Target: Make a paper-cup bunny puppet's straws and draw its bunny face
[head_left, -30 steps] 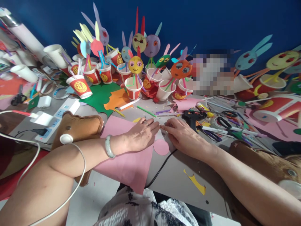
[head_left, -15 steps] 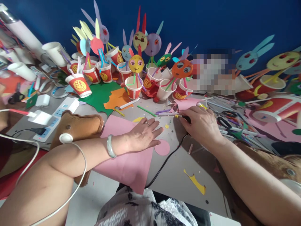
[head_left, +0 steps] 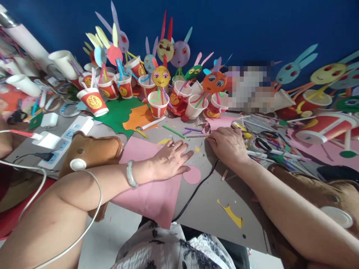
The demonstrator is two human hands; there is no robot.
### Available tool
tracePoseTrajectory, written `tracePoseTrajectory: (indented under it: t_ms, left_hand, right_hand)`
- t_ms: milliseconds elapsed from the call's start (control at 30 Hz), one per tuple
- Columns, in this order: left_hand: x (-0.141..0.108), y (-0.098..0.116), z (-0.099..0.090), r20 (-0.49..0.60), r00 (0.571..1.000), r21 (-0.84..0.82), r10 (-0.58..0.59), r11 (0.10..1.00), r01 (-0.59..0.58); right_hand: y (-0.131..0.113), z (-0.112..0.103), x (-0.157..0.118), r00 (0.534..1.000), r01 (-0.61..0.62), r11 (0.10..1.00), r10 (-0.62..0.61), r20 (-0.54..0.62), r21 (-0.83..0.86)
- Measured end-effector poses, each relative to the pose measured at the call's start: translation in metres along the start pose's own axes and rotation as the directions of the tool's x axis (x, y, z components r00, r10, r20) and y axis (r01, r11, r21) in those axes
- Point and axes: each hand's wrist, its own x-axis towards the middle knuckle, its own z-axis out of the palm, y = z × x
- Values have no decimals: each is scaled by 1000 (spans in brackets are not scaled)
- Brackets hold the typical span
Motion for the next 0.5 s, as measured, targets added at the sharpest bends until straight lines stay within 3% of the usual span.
tracePoseTrajectory:
  t_ms: [200, 367, 500]
  left_hand:
    - [1, 0, -7, -21, 1000, -17, -14, 1000, 14]
    - [1, -2, -4, -74, 997, -42, -22, 999, 19]
    - [1, -2, -5, -103, 994, -24, -41, 999, 38]
  right_hand:
    - [-8, -6, -3, 997, 67, 988, -59, -59, 141]
    - [-27, -7, -8, 971, 229, 897, -185, -148, 379]
    - [-39, -3, -10, 954, 298, 853, -252, -162, 428]
